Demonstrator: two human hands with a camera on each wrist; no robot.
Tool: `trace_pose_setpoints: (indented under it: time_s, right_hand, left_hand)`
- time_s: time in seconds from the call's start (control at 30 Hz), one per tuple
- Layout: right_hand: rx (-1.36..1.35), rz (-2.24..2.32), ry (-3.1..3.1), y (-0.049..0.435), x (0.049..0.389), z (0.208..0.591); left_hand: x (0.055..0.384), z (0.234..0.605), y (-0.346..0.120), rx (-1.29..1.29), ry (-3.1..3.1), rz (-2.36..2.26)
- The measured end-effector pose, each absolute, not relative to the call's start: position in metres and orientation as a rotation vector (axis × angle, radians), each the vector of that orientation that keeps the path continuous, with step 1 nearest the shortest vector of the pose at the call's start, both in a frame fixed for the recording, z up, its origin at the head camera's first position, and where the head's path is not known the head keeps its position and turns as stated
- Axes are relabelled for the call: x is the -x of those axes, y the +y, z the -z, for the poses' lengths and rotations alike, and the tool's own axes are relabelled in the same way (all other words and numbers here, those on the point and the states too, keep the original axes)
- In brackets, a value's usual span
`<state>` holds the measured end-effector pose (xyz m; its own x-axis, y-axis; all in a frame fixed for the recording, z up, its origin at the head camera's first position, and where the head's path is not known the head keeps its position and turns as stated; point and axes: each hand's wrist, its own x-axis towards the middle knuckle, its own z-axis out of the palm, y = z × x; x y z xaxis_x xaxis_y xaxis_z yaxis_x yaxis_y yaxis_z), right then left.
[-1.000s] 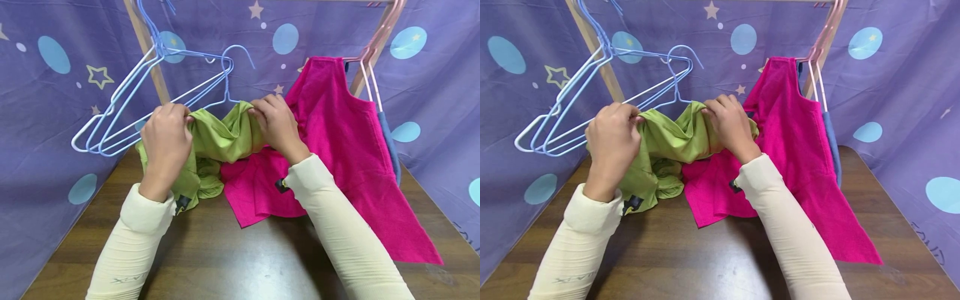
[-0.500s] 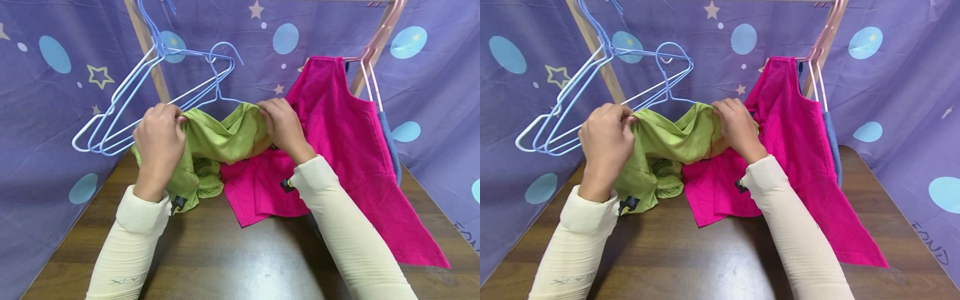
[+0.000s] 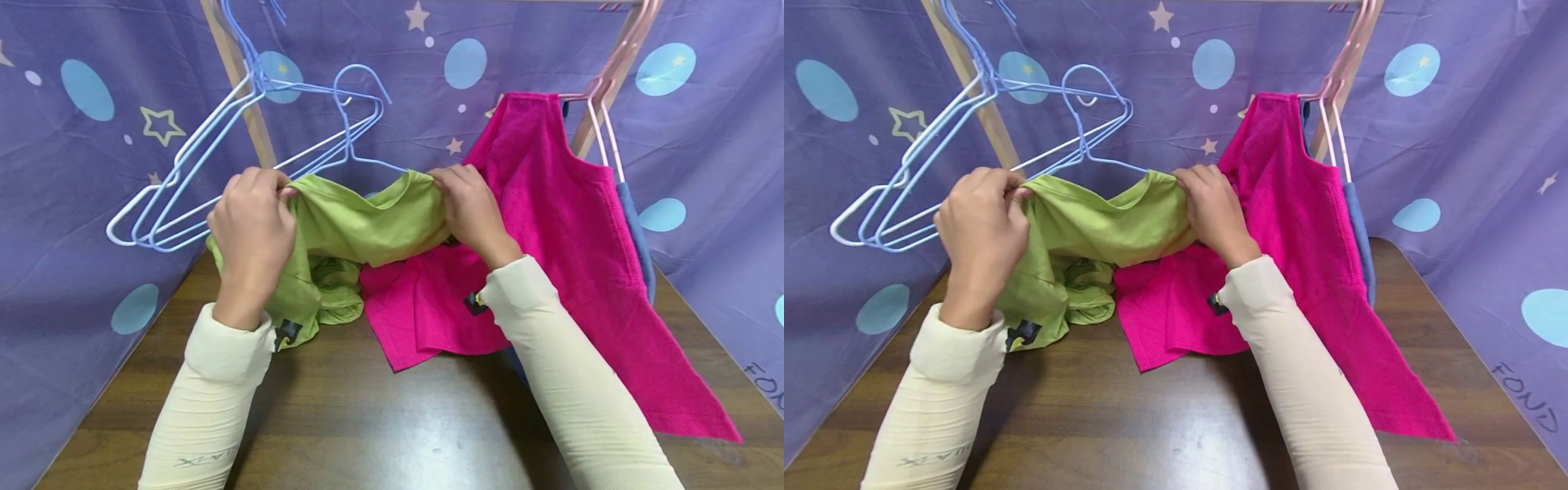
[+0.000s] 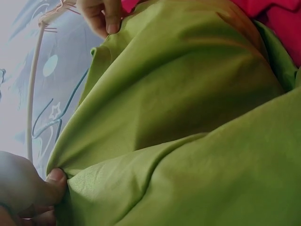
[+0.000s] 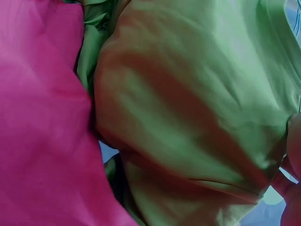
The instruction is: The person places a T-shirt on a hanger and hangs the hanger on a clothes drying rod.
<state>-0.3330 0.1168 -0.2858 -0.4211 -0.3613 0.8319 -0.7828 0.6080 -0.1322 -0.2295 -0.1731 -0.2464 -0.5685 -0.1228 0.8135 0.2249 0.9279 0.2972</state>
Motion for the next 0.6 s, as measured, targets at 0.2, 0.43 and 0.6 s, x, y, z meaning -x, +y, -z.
trace_pose_setpoints:
  time_s: [0.2, 0.43, 0.6]
  right_hand:
    - [-0.894, -0.665, -2.026, 0.1231, 0.3363, 0.2905]
    - [-0.868, -0.687, -2.019, 0.1226, 0.3338, 0.2891]
    - [-0.876, -0.721, -1.999, 0.1149, 0.3298, 0.2824]
  left_hand:
    - [0.2296, 0.2475, -0.1749, 0.065, -2.124, 0.471]
    - [0.2309, 0.2492, -0.1740, 0.095, -2.112, 0.461]
    - [0.2323, 0.2511, -0.1718, 0.134, -2.098, 0.449]
